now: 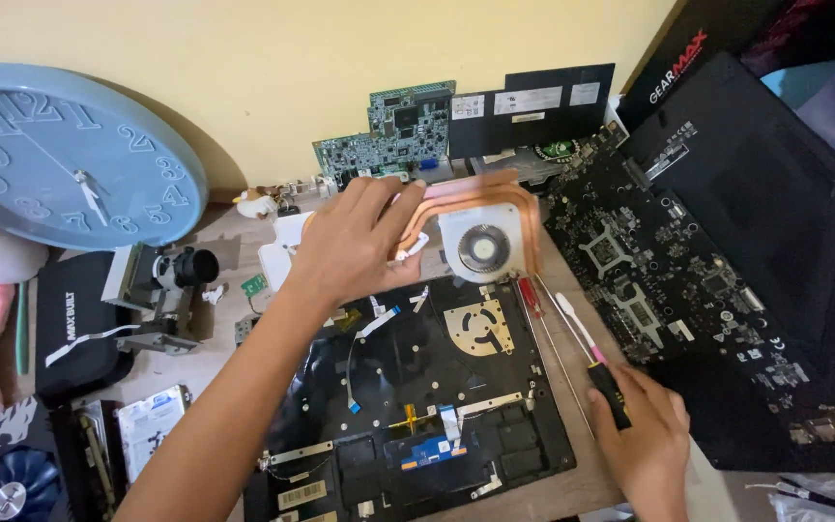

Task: The person uses a screwdriver to remove screws from a laptop motherboard and lifts it out of the chassis. They then detach a ribbon cable and place the motherboard aside before picking up the laptop's cooling fan and heat sink assembly.

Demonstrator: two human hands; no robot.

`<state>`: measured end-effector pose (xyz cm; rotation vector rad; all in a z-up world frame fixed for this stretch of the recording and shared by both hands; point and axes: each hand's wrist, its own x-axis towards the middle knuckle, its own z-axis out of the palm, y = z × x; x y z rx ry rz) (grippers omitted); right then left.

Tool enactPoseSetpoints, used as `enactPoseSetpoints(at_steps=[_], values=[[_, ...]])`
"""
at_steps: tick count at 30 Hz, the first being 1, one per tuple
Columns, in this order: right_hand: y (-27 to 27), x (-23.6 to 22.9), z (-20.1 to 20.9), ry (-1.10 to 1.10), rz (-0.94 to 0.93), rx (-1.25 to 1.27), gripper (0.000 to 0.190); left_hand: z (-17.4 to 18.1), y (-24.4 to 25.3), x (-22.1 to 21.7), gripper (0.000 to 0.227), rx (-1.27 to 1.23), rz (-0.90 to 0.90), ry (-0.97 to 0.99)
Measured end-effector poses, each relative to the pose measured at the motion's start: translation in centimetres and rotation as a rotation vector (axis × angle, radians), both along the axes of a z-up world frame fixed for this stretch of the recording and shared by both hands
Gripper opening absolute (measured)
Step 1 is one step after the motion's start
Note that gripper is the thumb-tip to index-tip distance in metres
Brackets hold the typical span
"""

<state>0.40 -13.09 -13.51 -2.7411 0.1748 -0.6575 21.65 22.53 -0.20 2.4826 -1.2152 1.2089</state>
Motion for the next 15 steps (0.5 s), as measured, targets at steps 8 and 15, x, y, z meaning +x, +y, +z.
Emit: enactPoseSetpoints(at_steps=[8, 15], values=[[0.3, -0.3, 0.5, 0.002, -0.003, 0.046, 0.041, 4.2, 0.7, -6.3, 0.051, -0.062, -0.050, -0.086], [0.3, -0.3, 0.5, 0.139, -0.081, 0.071, 0.044, 4.8, 1.5, -8.5, 0.048, -0.057, -0.010, -0.143]])
